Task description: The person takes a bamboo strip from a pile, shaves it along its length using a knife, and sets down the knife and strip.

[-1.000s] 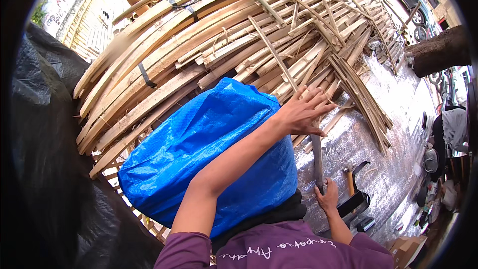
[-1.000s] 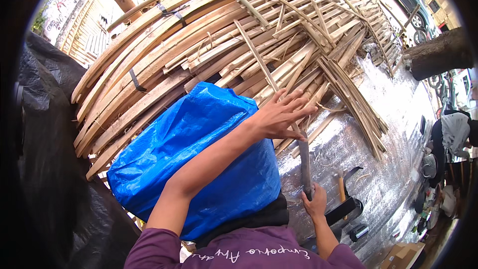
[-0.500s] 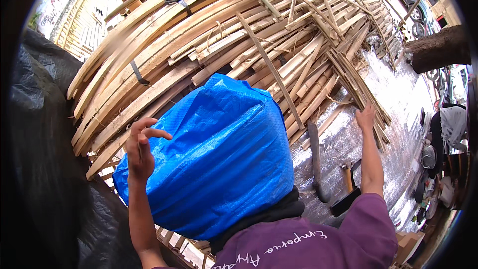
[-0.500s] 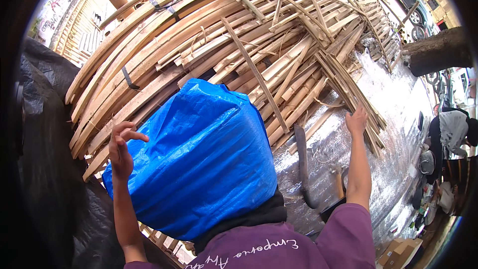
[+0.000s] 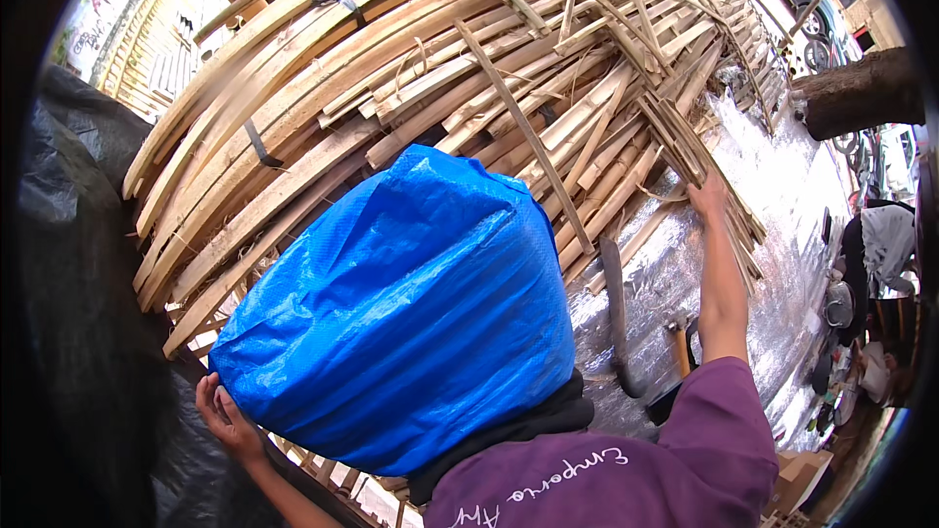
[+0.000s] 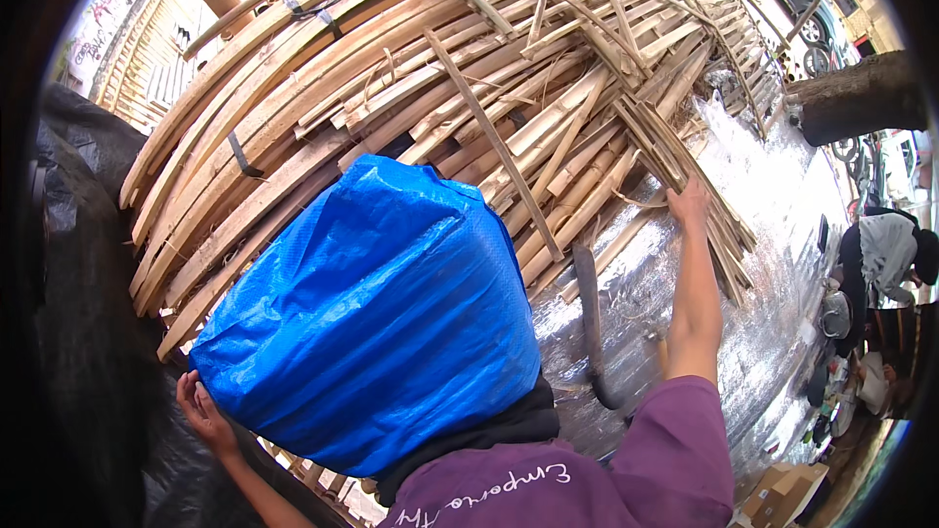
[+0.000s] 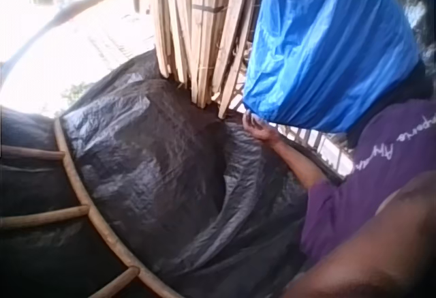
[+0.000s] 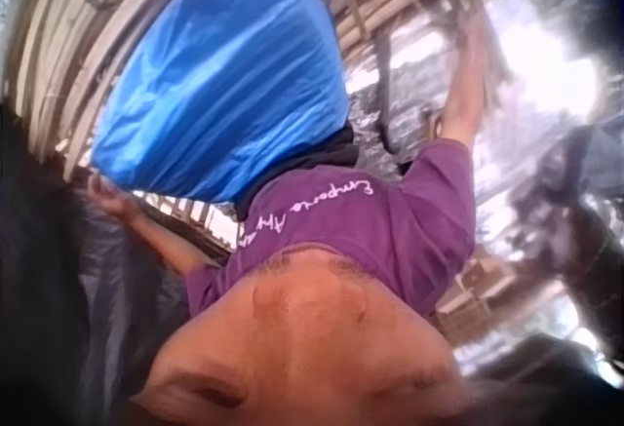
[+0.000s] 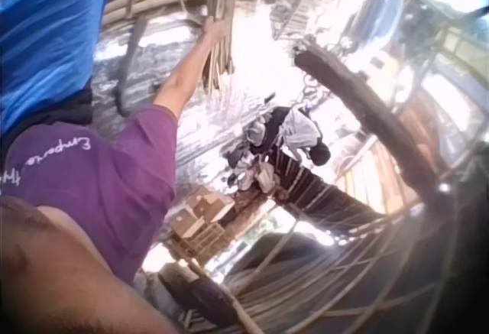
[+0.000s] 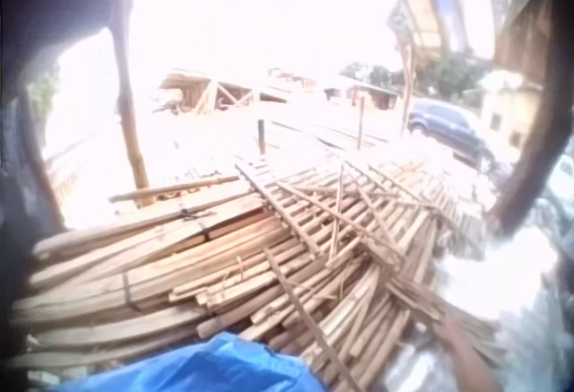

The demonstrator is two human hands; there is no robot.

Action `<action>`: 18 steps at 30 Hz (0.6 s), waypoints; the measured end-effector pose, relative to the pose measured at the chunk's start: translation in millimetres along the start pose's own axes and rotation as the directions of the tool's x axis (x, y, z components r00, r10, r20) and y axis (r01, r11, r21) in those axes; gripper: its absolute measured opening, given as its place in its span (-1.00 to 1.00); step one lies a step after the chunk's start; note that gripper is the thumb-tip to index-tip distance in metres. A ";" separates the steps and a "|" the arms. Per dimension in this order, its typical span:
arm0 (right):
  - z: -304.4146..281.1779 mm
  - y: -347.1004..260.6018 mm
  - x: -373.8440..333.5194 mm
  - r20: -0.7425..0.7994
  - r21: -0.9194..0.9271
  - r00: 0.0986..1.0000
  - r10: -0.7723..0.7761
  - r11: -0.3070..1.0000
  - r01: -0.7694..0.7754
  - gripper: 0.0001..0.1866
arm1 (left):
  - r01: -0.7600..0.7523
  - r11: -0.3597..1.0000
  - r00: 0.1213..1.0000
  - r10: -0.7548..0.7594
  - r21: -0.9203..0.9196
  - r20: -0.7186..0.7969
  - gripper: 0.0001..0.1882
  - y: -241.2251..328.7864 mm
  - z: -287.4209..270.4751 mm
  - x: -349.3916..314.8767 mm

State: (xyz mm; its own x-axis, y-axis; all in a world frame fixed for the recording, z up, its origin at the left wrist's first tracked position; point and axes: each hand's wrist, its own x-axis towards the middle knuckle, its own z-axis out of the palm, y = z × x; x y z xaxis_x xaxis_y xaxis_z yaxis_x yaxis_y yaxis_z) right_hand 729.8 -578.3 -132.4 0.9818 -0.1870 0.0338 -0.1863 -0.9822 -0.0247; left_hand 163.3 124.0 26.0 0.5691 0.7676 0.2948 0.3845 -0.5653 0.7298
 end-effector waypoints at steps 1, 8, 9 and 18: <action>0.5 0.0 9.1 -0.001 -0.001 1.000 -0.002 1.000 0.002 -0.21 | 0.002 1.000 1.000 -0.002 -0.001 -0.001 -0.63 -4.7 1.6 -5.2; -54.5 -91.0 29.4 0.098 0.037 0.995 -0.016 0.999 0.013 -0.40 | 0.003 0.998 0.973 0.013 0.066 -0.231 -0.57 -18.6 -1.6 -32.8; -46.8 -94.4 45.9 0.052 0.041 0.995 -0.086 0.996 0.084 -0.40 | -0.001 0.998 0.973 0.015 0.059 -0.232 -0.57 -18.9 -0.7 -31.9; -53.4 -154.6 59.8 -0.068 -0.067 0.985 -0.158 0.986 0.153 -0.69 | -0.032 0.994 0.965 0.057 0.101 -0.257 -0.58 -19.7 -28.7 -47.7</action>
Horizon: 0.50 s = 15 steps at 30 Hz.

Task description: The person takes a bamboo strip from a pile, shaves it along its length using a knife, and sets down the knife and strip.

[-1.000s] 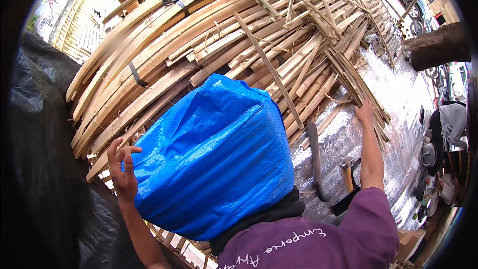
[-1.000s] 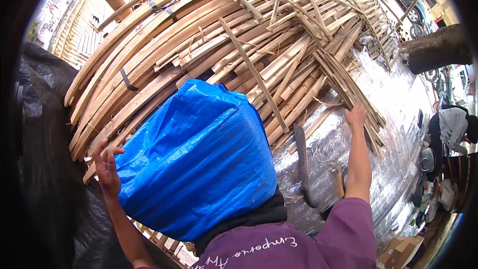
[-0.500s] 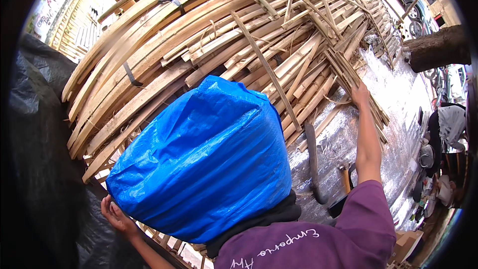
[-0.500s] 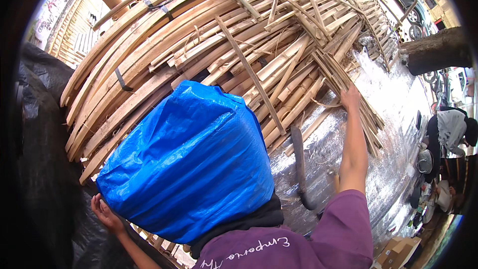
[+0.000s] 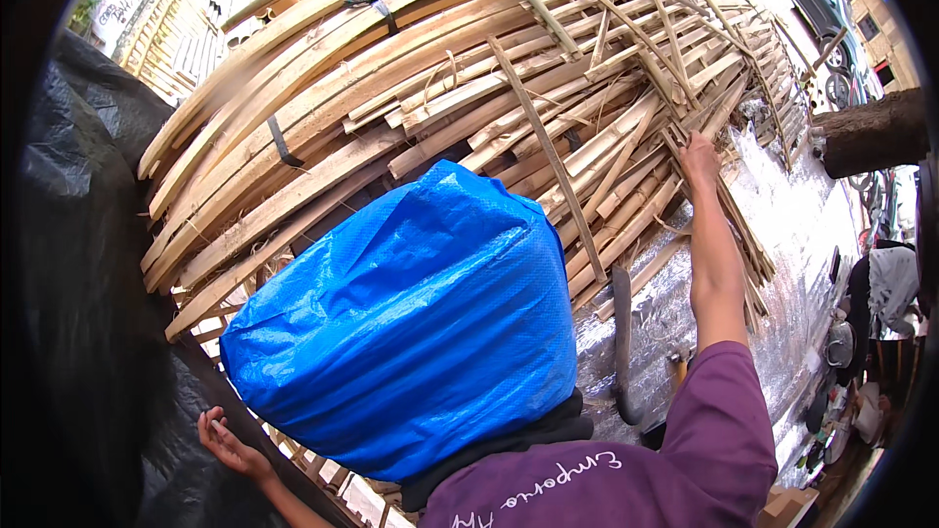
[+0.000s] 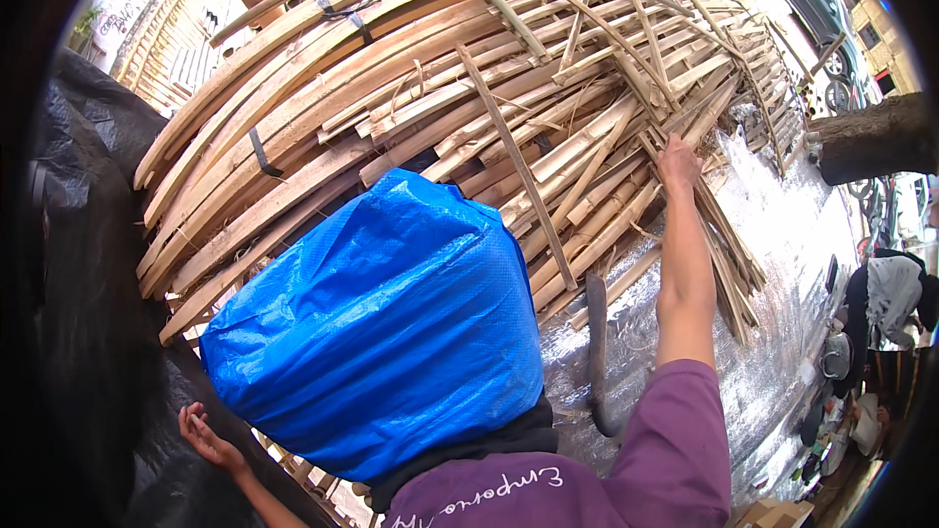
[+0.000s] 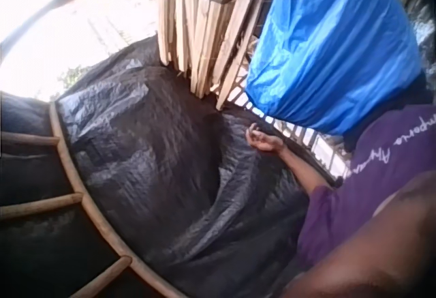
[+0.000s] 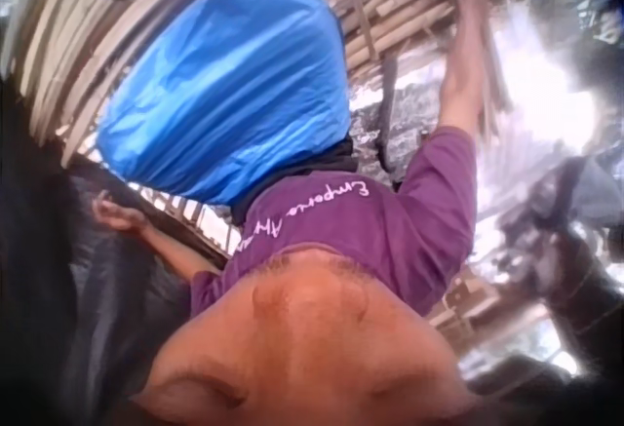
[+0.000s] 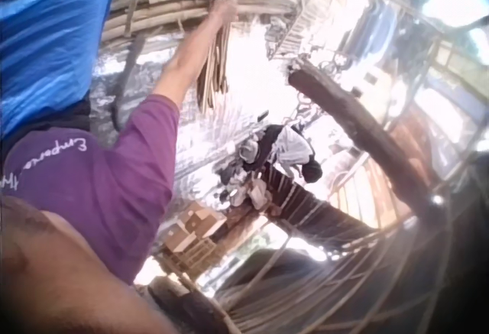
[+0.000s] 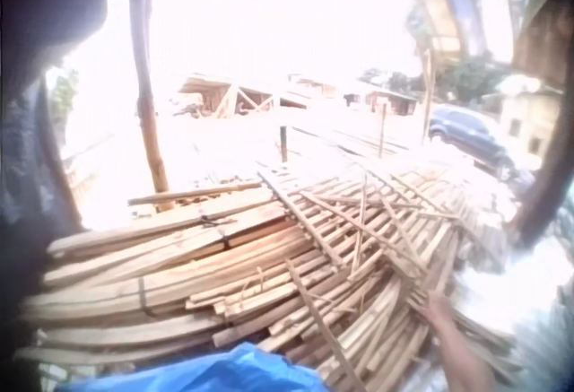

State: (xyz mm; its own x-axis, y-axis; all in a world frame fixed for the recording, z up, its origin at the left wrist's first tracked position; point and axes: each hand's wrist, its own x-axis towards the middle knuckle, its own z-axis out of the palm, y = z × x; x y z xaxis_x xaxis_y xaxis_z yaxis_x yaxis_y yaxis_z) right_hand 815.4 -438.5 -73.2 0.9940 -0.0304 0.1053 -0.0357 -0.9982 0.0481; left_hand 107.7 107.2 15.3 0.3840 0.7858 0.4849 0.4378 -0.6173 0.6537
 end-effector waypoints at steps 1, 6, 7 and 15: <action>-5.7 -0.7 1.4 0.000 -0.002 1.000 -0.004 1.000 0.004 -0.69 | -0.014 1.000 1.000 0.014 -0.004 -0.005 -0.57 -1.9 -2.2 -0.2; -87.8 -7.9 25.0 -0.209 0.215 0.973 -0.101 0.966 0.146 -0.78 | -0.108 0.994 0.994 0.107 -0.015 -0.031 -0.62 1.9 -4.5 16.5; -106.7 3.4 43.6 -0.270 0.316 0.956 -0.117 0.927 0.203 -0.74 | -0.156 0.987 0.988 0.156 -0.022 -0.019 -0.65 7.9 -0.3 25.9; -345.4 -112.0 -34.6 -0.584 0.567 0.635 -0.507 0.306 0.765 -0.82 | -0.426 0.875 0.902 0.430 -0.232 -0.036 -0.72 102.9 75.5 85.9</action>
State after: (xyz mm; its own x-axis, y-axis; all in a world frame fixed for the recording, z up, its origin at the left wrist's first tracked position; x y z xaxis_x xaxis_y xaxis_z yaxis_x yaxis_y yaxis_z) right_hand 749.2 -307.9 260.9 0.5884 0.5164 0.6222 0.8084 -0.3575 -0.4677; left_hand 247.1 108.3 80.4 0.5053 0.4451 0.7393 0.0311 -0.8655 0.4999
